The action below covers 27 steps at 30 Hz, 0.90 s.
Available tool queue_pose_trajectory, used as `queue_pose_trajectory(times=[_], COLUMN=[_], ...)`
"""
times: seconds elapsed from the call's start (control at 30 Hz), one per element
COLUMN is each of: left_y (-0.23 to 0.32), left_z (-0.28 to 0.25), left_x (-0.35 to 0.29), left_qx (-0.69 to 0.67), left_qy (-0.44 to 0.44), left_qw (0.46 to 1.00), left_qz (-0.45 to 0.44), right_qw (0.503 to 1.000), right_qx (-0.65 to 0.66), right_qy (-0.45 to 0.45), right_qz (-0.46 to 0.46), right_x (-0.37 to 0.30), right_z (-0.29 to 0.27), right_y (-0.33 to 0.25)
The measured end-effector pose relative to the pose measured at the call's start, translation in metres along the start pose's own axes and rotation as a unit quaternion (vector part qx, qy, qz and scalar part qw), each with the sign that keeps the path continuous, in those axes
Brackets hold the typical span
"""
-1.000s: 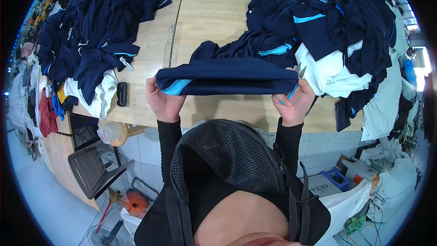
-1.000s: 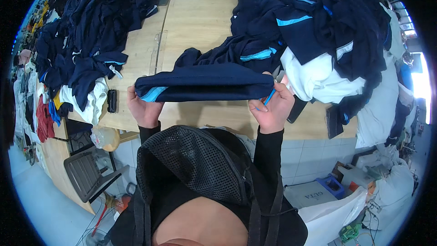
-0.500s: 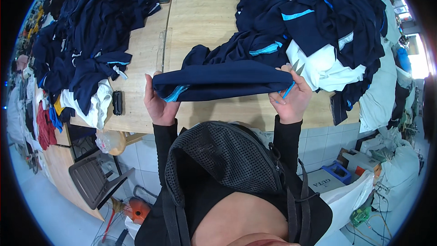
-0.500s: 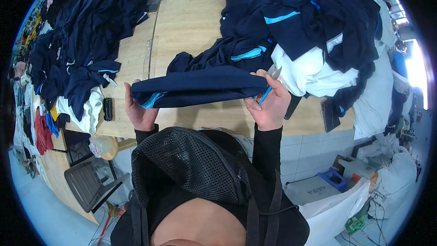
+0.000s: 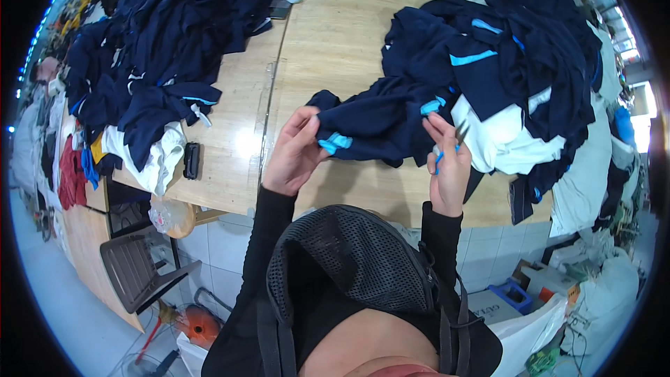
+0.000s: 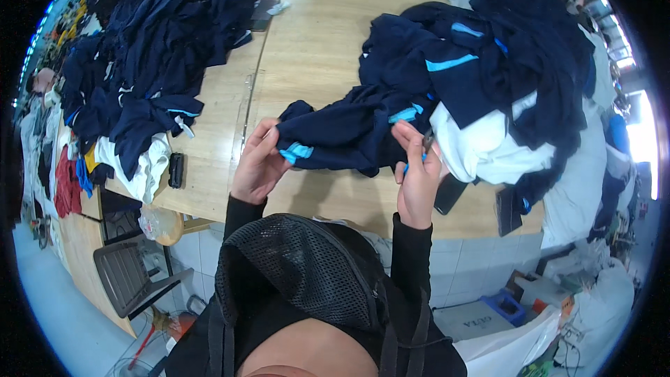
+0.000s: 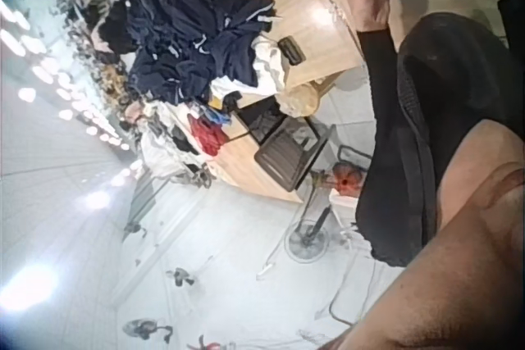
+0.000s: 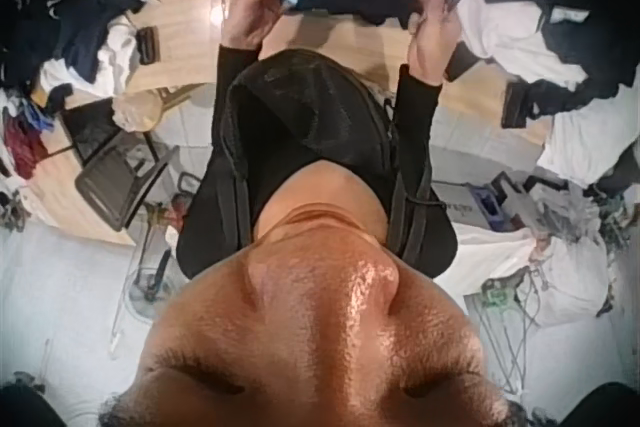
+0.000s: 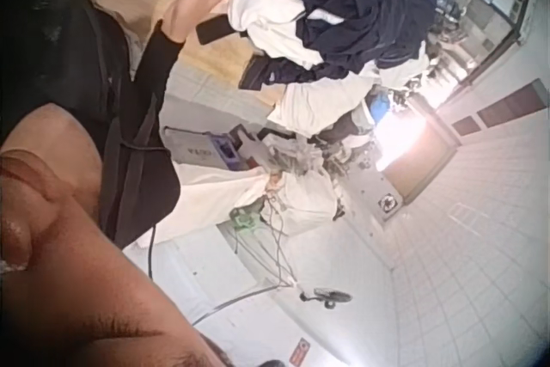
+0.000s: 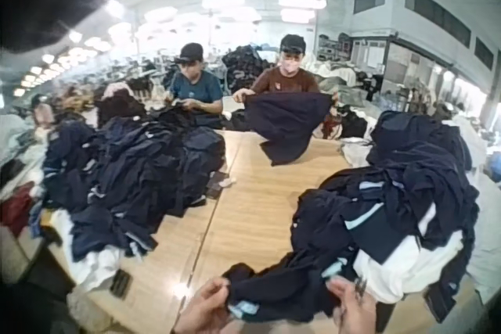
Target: The person trims loose threads from garments using a thread snip, turning the fabric over by hand to cut threads along the seams.
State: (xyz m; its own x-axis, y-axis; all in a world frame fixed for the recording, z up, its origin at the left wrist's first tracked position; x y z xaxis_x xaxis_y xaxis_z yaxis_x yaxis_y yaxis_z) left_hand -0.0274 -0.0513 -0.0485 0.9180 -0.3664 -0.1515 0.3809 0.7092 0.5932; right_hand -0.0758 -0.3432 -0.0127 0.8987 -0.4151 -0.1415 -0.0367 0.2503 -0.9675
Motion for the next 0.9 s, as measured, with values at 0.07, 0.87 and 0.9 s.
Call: queue_pose_trajectory(times=[0.07, 0.87, 0.9], left_y=[0.001, -0.004, -0.003], left_z=[0.012, 0.023, 0.024], left_x=[0.010, 0.011, 0.011], left_qx=[0.006, 0.055, 0.055], left_qy=[0.029, 0.058, 0.059], left_qw=[0.999, 0.993, 0.993], left_qz=[0.013, 0.086, 0.086], right_qw=[0.998, 0.969, 0.968], right_qx=[-0.033, -0.151, -0.155], right_qy=[0.011, -0.183, -0.183], right_qz=[-0.047, -0.071, -0.075], right_x=[-0.003, -0.027, -0.027], right_z=[0.006, 0.092, 0.092], right_y=[-0.006, -0.010, -0.010])
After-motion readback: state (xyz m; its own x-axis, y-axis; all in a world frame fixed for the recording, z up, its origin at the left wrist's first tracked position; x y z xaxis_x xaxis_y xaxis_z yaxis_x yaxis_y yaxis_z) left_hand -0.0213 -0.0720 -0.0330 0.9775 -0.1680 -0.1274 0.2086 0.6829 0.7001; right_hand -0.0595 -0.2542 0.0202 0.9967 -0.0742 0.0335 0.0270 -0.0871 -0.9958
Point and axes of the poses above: each hand's wrist, its own x-axis towards the middle knuckle, its own z-axis out of the palm, y = z × x, the point moved 5 cm from there along x, towards the middle knuckle
